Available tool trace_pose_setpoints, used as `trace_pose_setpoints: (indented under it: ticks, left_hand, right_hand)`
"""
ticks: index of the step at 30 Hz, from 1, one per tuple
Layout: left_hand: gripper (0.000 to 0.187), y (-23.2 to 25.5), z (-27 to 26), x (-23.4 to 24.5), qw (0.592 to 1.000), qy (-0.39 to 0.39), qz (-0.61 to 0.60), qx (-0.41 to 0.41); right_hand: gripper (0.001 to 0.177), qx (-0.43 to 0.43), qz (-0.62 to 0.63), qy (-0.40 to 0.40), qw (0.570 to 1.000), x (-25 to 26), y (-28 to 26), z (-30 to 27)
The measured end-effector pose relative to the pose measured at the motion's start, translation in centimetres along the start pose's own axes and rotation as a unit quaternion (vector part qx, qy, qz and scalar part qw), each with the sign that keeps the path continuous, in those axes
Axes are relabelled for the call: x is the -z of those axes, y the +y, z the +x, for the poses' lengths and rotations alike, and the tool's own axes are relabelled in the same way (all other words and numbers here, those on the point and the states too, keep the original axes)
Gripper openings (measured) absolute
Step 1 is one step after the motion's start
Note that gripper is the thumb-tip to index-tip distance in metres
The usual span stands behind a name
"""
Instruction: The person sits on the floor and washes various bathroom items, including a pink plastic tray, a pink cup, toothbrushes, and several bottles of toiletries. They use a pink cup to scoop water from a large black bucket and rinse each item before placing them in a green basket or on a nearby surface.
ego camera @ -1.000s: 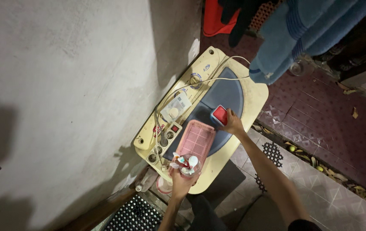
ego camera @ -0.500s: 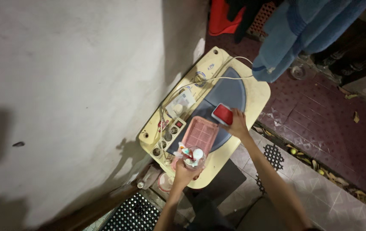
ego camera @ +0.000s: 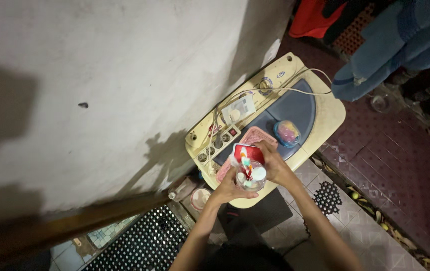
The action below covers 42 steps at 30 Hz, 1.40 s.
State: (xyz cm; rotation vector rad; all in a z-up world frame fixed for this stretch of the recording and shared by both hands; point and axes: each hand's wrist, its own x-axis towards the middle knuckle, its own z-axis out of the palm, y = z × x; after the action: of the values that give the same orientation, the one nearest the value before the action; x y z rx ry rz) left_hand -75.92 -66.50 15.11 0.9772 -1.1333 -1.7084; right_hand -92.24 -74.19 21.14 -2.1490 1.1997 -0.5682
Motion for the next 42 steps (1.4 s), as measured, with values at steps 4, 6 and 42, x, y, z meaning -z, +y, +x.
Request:
trace_pose_setpoints:
  ticks: [4, 6, 42]
  left_hand:
    - [0.079, 0.5, -1.0, -0.1, 1.0, 0.014, -0.012, -0.005]
    - [0.081, 0.5, -1.2, -0.1, 1.0, 0.021, -0.023, 0.002]
    - [0.085, 2.9, -8.1, 3.4, 0.99, 0.132, -0.041, -0.004]
  right_hand:
    - [0.081, -0.056, 0.121, -0.076, 0.988, -0.6, 0.3, -0.7]
    - [0.089, -0.057, 0.156, -0.1, 0.981, -0.3, 0.0, -0.9]
    - [0.103, -0.366, -0.118, 0.184, 0.904, -7.4, 30.1, 0.7]
